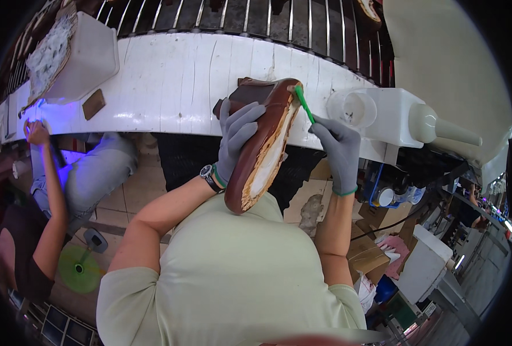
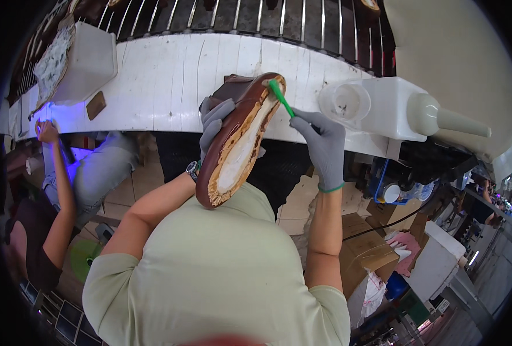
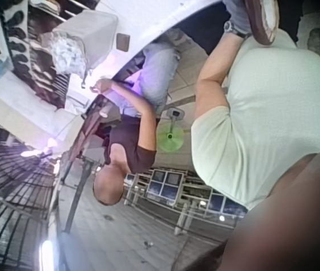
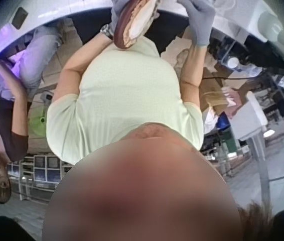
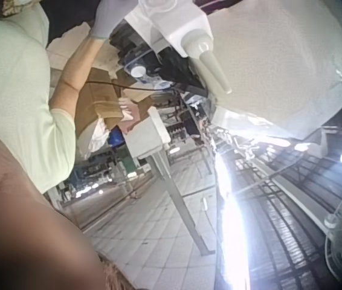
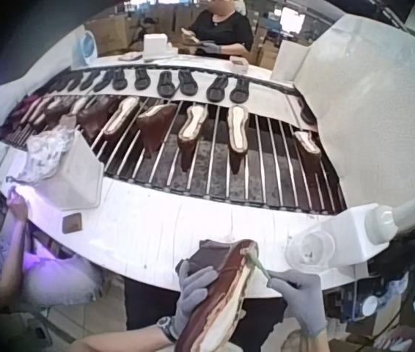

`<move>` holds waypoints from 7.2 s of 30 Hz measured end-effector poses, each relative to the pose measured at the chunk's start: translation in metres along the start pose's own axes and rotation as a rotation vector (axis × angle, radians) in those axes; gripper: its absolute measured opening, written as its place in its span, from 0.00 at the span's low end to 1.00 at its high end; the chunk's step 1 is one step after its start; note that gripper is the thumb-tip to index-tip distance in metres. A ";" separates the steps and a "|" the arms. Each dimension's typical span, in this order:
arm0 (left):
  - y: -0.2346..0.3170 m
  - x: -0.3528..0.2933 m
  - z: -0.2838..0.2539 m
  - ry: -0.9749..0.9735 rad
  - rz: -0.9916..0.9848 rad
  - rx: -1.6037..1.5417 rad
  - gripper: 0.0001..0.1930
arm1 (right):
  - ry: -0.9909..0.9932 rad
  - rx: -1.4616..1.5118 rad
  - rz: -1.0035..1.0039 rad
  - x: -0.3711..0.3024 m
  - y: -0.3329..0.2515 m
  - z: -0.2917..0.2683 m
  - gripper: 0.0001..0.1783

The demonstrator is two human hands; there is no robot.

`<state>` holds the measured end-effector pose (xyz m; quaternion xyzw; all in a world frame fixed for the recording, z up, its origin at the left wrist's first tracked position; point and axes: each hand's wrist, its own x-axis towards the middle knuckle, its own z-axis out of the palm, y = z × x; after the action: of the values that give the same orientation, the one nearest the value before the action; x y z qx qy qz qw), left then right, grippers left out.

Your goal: The recorder applies glue to the edges and soles of leather boots using a brush and a small glue container, then places them on a conveyor belt.

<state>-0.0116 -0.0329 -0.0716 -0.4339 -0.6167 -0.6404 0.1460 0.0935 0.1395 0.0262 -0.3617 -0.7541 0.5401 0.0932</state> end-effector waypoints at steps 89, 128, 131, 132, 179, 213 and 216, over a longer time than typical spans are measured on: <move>-0.131 0.073 -0.045 -0.440 -1.069 -0.946 0.35 | 0.519 -0.822 -0.012 -0.011 0.042 -0.067 0.10; 0.027 0.107 -0.024 -0.476 -1.143 -0.906 0.34 | -0.209 -0.011 -0.300 -0.073 -0.068 -0.065 0.18; 0.031 0.109 -0.024 -0.477 -1.124 -0.897 0.35 | -0.162 -0.060 -0.315 -0.066 -0.065 -0.064 0.18; 0.032 0.110 -0.023 -0.480 -1.118 -0.891 0.36 | -0.147 -0.058 -0.289 -0.063 -0.063 -0.063 0.17; 0.033 0.128 -0.030 -0.733 -0.838 -0.627 0.41 | -0.288 -0.281 -0.550 0.013 -0.098 -0.097 0.15; 0.025 0.120 -0.029 -0.525 -0.988 -0.753 0.32 | -0.481 -0.170 -0.382 -0.038 -0.078 -0.081 0.16; 0.025 0.120 -0.030 -0.534 -1.040 -0.770 0.32 | -0.559 -0.168 -0.410 -0.037 -0.079 -0.082 0.16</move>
<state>-0.0744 -0.0231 0.0373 -0.2458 -0.4884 -0.6717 -0.4999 0.1292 0.1646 0.1380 -0.0476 -0.8492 0.5244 -0.0402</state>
